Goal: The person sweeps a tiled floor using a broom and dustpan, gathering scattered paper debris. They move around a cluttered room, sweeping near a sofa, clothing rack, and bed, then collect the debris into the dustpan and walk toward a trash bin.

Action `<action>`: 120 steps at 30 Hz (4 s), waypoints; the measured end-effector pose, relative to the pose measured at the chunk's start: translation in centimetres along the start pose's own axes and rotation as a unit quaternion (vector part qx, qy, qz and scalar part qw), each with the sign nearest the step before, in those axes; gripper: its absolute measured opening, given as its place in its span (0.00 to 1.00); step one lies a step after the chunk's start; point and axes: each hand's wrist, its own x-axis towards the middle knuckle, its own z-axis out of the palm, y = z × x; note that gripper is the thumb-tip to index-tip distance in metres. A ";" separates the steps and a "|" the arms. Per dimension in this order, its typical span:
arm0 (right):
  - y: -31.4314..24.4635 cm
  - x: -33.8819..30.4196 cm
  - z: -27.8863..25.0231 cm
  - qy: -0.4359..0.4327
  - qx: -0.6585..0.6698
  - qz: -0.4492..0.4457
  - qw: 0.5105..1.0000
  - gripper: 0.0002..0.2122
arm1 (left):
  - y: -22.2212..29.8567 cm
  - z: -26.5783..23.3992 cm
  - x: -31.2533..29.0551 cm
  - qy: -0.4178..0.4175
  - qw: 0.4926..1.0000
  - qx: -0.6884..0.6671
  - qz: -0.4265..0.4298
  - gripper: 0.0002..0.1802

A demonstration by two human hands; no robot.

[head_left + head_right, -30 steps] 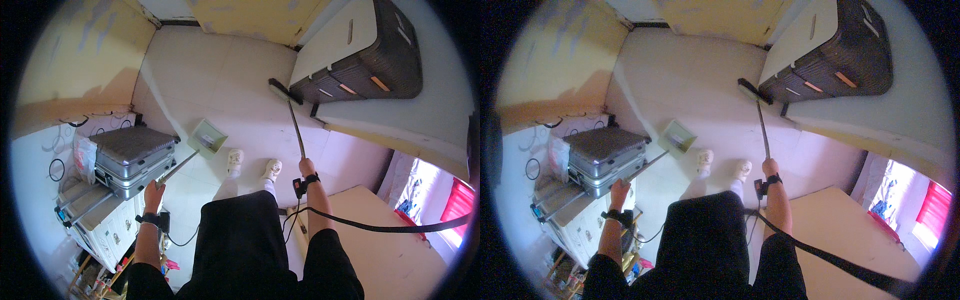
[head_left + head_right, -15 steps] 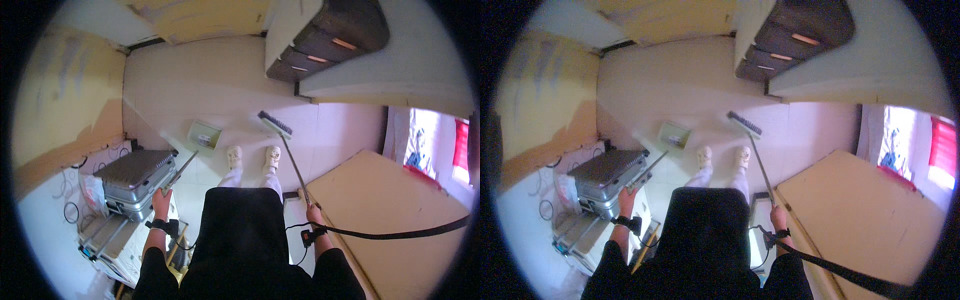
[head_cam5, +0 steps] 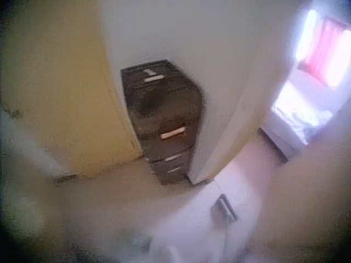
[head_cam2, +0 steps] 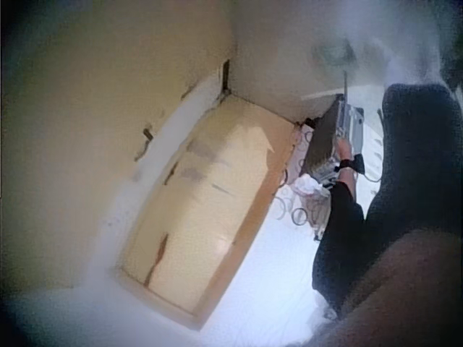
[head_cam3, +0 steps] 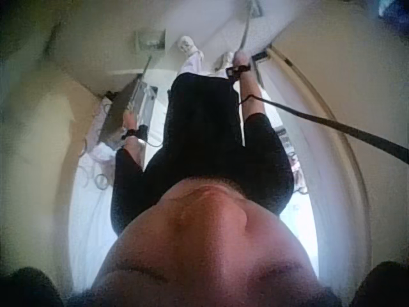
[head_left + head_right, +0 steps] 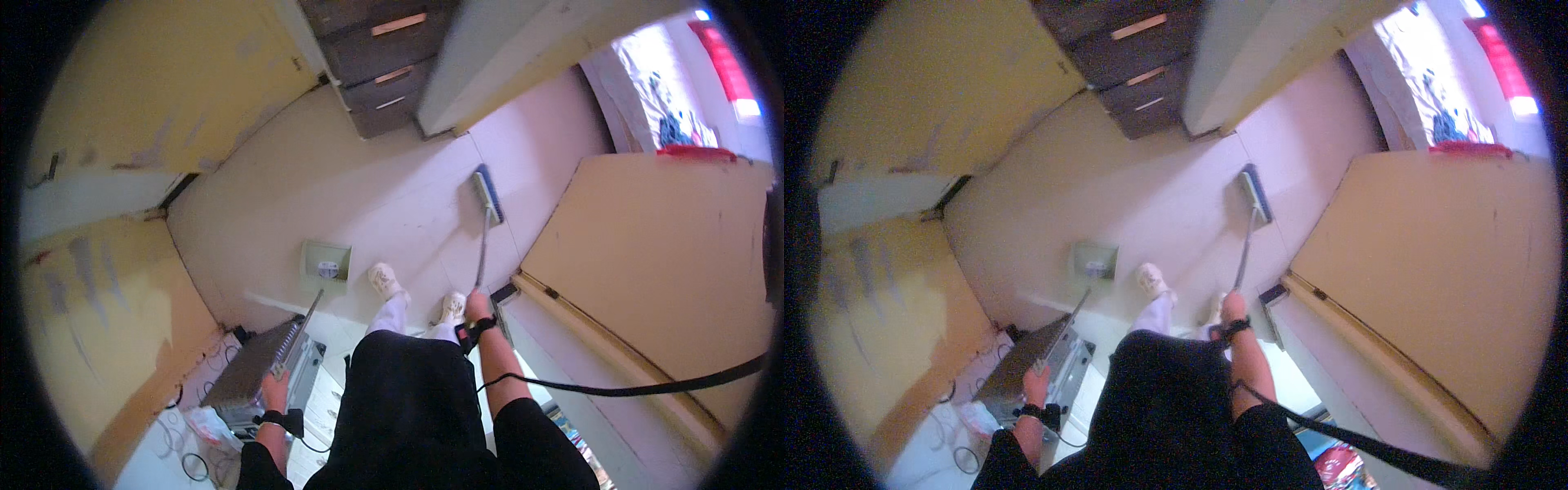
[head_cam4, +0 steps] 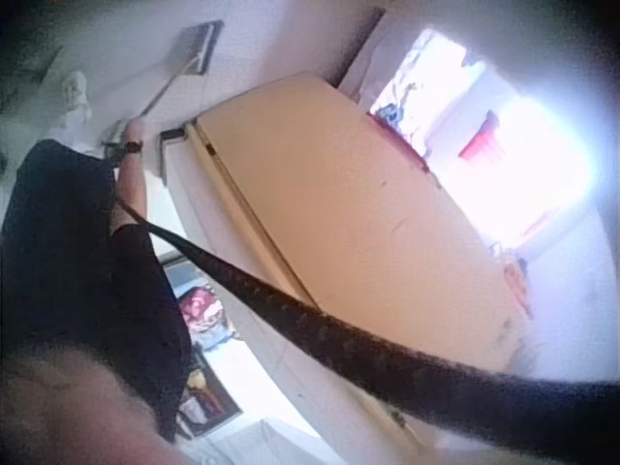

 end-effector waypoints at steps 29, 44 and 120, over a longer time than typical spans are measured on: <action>24.9 -4.6 -1.9 0.136 0.508 0.341 0.779 0.23 | 5.4 7.8 -4.0 0.091 0.978 0.189 -0.012 0.22; 23.6 -16.9 13.8 -0.073 0.357 0.159 0.917 0.14 | 8.1 9.6 -5.5 0.110 0.974 0.196 0.032 0.25; 0.3 -20.6 9.1 -0.121 0.671 0.080 0.727 0.18 | 1.5 3.6 -4.5 0.079 0.996 -0.025 0.017 0.22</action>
